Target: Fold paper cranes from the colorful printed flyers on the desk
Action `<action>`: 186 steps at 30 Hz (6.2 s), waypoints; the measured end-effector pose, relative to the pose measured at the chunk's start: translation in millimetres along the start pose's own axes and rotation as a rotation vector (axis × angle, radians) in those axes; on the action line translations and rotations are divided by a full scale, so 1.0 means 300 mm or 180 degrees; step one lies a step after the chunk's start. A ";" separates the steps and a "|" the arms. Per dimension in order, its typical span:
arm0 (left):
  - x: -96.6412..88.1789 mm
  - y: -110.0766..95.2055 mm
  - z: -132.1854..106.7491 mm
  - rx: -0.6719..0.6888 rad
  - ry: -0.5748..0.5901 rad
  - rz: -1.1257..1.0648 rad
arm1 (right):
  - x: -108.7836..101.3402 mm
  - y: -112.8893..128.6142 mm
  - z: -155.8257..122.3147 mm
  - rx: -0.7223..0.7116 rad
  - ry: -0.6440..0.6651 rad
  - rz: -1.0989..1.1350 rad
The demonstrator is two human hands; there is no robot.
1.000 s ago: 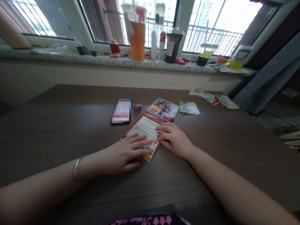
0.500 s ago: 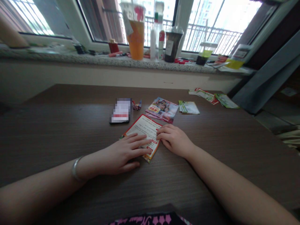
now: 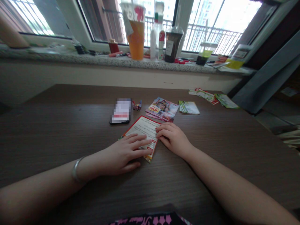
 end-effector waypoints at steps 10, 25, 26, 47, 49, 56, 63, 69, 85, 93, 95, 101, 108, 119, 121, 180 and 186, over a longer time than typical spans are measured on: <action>-0.009 -0.010 0.003 -0.0068 -0.0085 0.0107 | -0.011 0.004 0.011 0.0085 -0.0149 0.0055; -0.008 -0.007 0.005 -0.0044 0.0041 0.0028 | 0.012 -0.066 0.011 0.0698 -0.0232 0.0277; -0.007 -0.006 0.004 -0.0043 0.0040 0.0019 | 0.011 -0.062 0.013 0.0680 -0.0239 0.0268; 0.010 0.017 -0.012 -0.0247 0.0024 -0.0036 | -0.045 0.015 -0.002 0.0135 -0.0566 0.0017; 0.010 0.020 -0.014 -0.0262 0.0000 -0.0032 | -0.049 0.007 -0.002 0.0196 -0.0616 0.0025; 0.015 0.025 -0.017 -0.0258 0.0136 -0.0113 | -0.051 -0.015 0.000 0.0405 -0.0622 0.0146; 0.009 0.035 -0.020 -0.0367 0.0108 -0.0052 | -0.048 -0.002 -0.009 0.0562 -0.0716 0.0277; 0.020 0.041 -0.022 -0.0389 0.0106 -0.0021 | -0.035 0.001 -0.019 0.0728 -0.0697 0.0395; 0.017 0.050 -0.018 -0.0371 0.0159 0.0029 | -0.015 -0.012 -0.020 0.0965 -0.0535 0.0706; 0.021 0.061 -0.029 -0.0551 0.0157 0.0033 | 0.018 -0.090 -0.026 0.1716 -0.0717 0.1781; 0.020 0.065 -0.028 -0.0636 0.0139 0.0022 | 0.023 -0.096 -0.024 0.1718 -0.0729 0.2048; 0.011 0.080 -0.024 -0.0691 -0.0251 0.0049 | 0.037 -0.095 -0.022 0.1692 -0.0630 0.2415; 0.007 0.102 -0.018 -0.0644 -0.0611 0.0166 | 0.052 -0.060 -0.028 0.1585 -0.0496 0.2313; -0.026 0.097 0.001 -0.0595 -0.0746 0.0149 | 0.033 -0.002 -0.030 0.1283 -0.0257 0.1639; -0.027 0.091 0.001 -0.0532 -0.0775 0.0116 | 0.028 0.016 -0.028 0.1199 -0.0190 0.1496; -0.268 -0.118 0.010 -0.1316 -0.2115 -0.0089 | -0.099 0.234 -0.025 0.0850 -0.0624 0.1035; -0.226 -0.092 -0.011 -0.1280 -0.2620 -0.0239 | -0.046 0.182 -0.048 0.0789 -0.0697 0.1135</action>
Point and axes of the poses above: each hand's wrist, its own z-axis towards the middle knuckle, its own x-axis out of the palm, y = z × x, the point moved 6 cm from there along z, towards the middle knuckle, and after that the axes turned 10 degrees about x, right-handed, at the moved point
